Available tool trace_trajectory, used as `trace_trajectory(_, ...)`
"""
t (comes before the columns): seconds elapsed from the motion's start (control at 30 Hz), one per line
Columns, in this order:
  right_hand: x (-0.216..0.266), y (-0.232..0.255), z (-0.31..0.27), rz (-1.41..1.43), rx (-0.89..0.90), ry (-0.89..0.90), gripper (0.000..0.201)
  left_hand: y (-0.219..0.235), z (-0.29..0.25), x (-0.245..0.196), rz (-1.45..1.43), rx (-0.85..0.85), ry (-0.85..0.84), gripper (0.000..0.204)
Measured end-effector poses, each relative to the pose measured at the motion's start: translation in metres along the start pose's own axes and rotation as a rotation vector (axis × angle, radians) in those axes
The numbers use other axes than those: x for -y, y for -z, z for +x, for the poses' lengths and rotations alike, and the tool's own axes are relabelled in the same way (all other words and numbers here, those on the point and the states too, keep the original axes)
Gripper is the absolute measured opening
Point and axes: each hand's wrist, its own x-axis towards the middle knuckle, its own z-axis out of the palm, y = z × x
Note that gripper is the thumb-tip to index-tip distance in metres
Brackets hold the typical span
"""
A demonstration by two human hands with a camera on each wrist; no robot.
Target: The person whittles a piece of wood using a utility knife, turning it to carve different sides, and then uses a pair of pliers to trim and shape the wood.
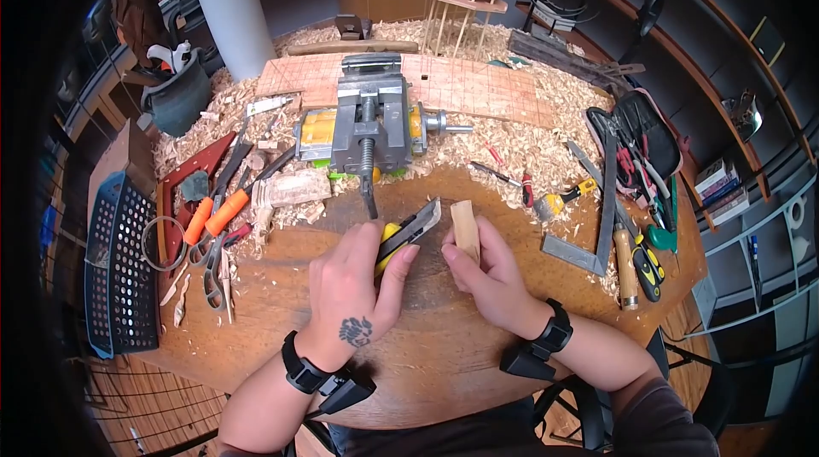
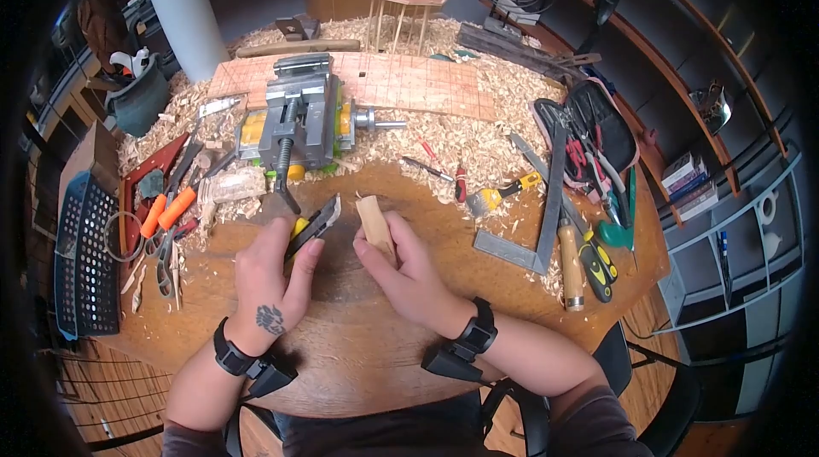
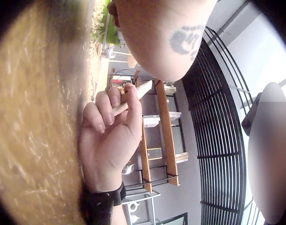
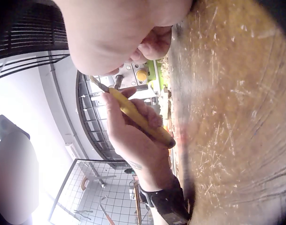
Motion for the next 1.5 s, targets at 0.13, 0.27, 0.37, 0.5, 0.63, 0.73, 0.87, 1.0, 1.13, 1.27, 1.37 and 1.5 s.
trace_trajectory(0.13,0.0001,0.0009,-0.0011,-0.024,0.005,-0.010,0.012,0.0000,-0.0011,-0.0006,-0.011,0.011,0.018,0.027)
trace_trajectory(0.27,0.0011,0.0008,-0.0006,-0.012,-0.009,-0.019,0.013,0.0001,-0.0010,-0.0004,0.006,0.024,0.020,0.027)
trace_trajectory(0.37,0.0012,-0.0010,-0.0009,-0.030,-0.027,0.001,0.016,-0.0010,-0.0011,-0.0009,-0.013,0.016,0.022,0.027)
trace_trajectory(0.5,-0.0013,0.0002,0.0001,-0.038,-0.032,-0.010,0.024,-0.0006,-0.0004,-0.0012,-0.002,0.038,0.031,0.027)
trace_trajectory(0.63,-0.0026,-0.0026,-0.0002,0.002,-0.057,0.032,0.033,-0.0010,-0.0014,-0.0017,0.002,0.047,0.040,0.028)
trace_trajectory(0.73,-0.0025,-0.0025,0.0009,-0.008,-0.050,0.040,0.035,-0.0004,-0.0005,-0.0031,0.013,0.055,0.036,0.029)
trace_trajectory(0.87,-0.0040,-0.0027,0.0003,-0.086,-0.057,0.050,0.033,-0.0024,-0.0006,-0.0045,0.004,0.036,0.008,0.033)
trace_trajectory(1.0,-0.0024,0.0024,-0.0017,-0.113,-0.016,0.018,0.033,-0.0021,-0.0010,-0.0051,-0.008,0.051,0.001,0.034)
trace_trajectory(1.13,-0.0001,0.0021,-0.0016,0.036,0.089,-0.044,0.035,-0.0034,-0.0024,-0.0023,0.020,0.047,-0.036,0.034)
trace_trajectory(1.27,-0.0027,0.0012,-0.0001,0.086,0.127,0.018,0.048,-0.0051,-0.0023,-0.0011,0.019,0.036,-0.040,0.034)
trace_trajectory(1.37,-0.0004,0.0022,-0.0004,0.070,0.125,-0.001,0.059,-0.0064,-0.0023,0.0001,0.011,0.039,-0.043,0.034)
trace_trajectory(1.5,0.0017,0.0035,-0.0008,0.075,0.135,-0.025,0.072,-0.0068,-0.0013,0.0005,0.006,0.049,-0.065,0.034)
